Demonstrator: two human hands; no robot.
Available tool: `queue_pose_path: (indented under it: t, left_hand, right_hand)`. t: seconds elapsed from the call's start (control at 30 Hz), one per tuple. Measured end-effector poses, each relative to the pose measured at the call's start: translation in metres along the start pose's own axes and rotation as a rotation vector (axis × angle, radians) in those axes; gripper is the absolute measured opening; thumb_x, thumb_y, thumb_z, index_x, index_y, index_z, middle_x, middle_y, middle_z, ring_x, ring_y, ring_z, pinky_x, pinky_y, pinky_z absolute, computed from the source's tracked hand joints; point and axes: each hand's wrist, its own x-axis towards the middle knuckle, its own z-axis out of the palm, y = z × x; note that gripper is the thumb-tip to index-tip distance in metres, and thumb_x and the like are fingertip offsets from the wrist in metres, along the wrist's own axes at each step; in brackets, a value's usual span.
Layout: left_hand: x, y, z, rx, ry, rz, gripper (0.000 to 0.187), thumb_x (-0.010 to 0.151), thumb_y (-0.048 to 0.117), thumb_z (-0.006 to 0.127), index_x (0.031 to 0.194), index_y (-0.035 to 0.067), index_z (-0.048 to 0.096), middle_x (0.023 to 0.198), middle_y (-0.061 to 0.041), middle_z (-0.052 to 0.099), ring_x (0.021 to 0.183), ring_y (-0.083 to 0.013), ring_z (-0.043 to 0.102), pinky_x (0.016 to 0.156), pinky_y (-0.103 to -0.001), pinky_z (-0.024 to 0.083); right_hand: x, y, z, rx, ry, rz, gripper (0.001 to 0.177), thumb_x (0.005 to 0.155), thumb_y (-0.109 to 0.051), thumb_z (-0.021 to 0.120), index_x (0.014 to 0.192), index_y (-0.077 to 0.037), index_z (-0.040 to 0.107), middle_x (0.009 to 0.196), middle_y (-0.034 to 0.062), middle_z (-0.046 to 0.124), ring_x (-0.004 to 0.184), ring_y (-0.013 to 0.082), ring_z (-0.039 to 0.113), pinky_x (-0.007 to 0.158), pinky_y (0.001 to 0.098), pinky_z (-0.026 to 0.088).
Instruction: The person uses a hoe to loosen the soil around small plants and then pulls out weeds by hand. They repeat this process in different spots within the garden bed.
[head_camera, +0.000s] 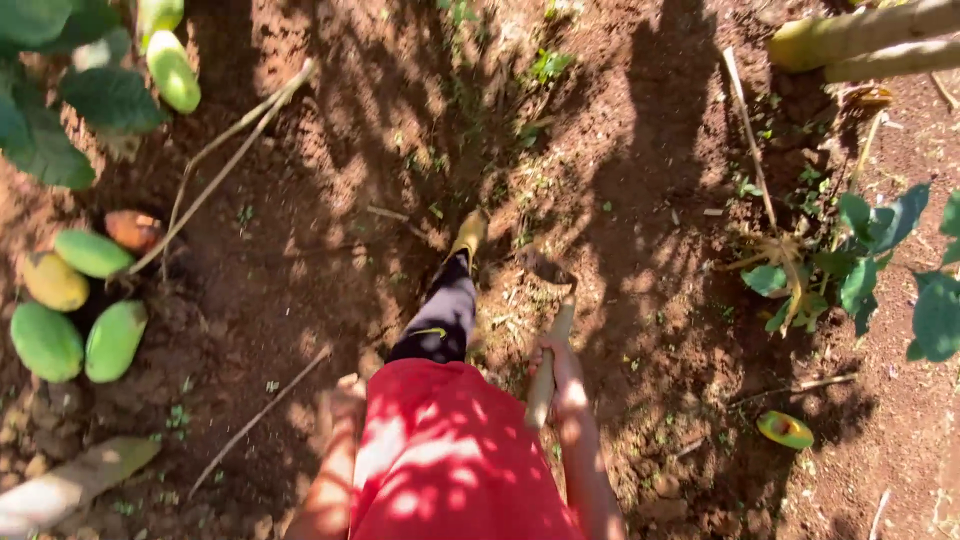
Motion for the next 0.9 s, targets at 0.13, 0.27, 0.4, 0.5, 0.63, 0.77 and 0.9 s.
queue_pose_path:
  t: [0.13,0.27,0.4,0.5,0.63,0.77,0.9]
  left_hand:
    - [0.018,0.056,-0.003,-0.724,-0.097,-0.348,0.031,0.083,0.030,0.072,0.099,0.004,0.075,0.070,-0.009,0.071,0.057,-0.0194,0.066,0.055,-0.033,0.054]
    - [0.094,0.133,-0.037,0.048,-0.380,-0.279,0.059,0.090,0.050,0.041,0.110,0.009,0.080,0.122,-0.016,0.074,0.118,-0.0347,0.068,0.099,-0.042,0.052]
    - [0.157,0.266,-0.085,-0.253,-0.236,-0.302,0.056,0.084,0.056,0.056,0.103,0.006,0.074,0.107,-0.018,0.075,0.101,-0.0348,0.067,0.088,-0.043,0.050]
    - [0.241,0.375,-0.112,-0.245,-0.185,-0.193,0.047,0.085,0.063,0.060,0.108,0.024,0.073,0.107,-0.005,0.076,0.100,-0.0263,0.068,0.089,-0.041,0.052]
    - [0.289,0.566,-0.193,-0.634,-0.229,-0.019,0.053,0.094,0.051,0.061,0.135,0.019,0.065,0.113,-0.012,0.071,0.102,-0.0300,0.067,0.100,-0.051,0.051]
    - [0.288,0.692,-0.259,-0.640,-0.284,0.097,0.054,0.092,0.048,0.064,0.136,0.016,0.061,0.118,-0.011,0.072,0.105,-0.0222,0.071,0.095,-0.043,0.055]
    - [0.332,0.759,-0.226,-0.945,-0.295,0.178,0.050,0.090,0.031,0.066,0.127,-0.003,0.063,0.105,-0.020,0.069,0.080,-0.0218,0.071,0.071,-0.032,0.058]
  right_hand:
    - [0.052,-0.071,0.027,-0.130,0.248,-0.033,0.013,0.092,-0.007,0.066,0.102,-0.006,0.058,0.074,0.0098,0.062,0.053,0.0191,0.056,0.047,0.0335,0.051]
    - [0.107,-0.175,0.095,-0.169,0.306,-0.043,0.016,0.092,-0.004,0.060,0.104,-0.011,0.052,0.066,0.0040,0.053,0.051,0.0156,0.050,0.045,0.0309,0.045]
    - [0.149,-0.266,0.121,-0.383,0.438,-0.095,0.018,0.081,-0.017,0.069,0.092,-0.003,0.071,0.066,0.0085,0.066,0.050,0.0176,0.059,0.042,0.0318,0.047]
    - [0.166,-0.315,0.129,-0.251,0.412,-0.030,0.033,0.078,-0.020,0.074,0.102,0.001,0.068,0.074,0.0166,0.066,0.058,0.0257,0.066,0.051,0.0382,0.053]
    - [0.297,-0.327,0.065,-0.172,0.365,-0.191,0.024,0.084,-0.017,0.072,0.101,-0.001,0.067,0.064,0.0253,0.065,0.050,0.0343,0.067,0.044,0.0481,0.058]
    - [0.271,-0.358,0.053,0.960,-0.917,-0.321,0.035,0.106,0.004,0.031,0.136,0.006,0.050,0.164,0.0244,0.026,0.144,0.0452,0.030,0.109,0.0638,0.033]
    - [0.339,-0.443,0.074,0.050,0.397,-0.240,0.012,0.072,-0.007,0.073,0.072,0.003,0.066,0.057,0.0216,0.059,0.047,0.0332,0.063,0.041,0.0494,0.057]
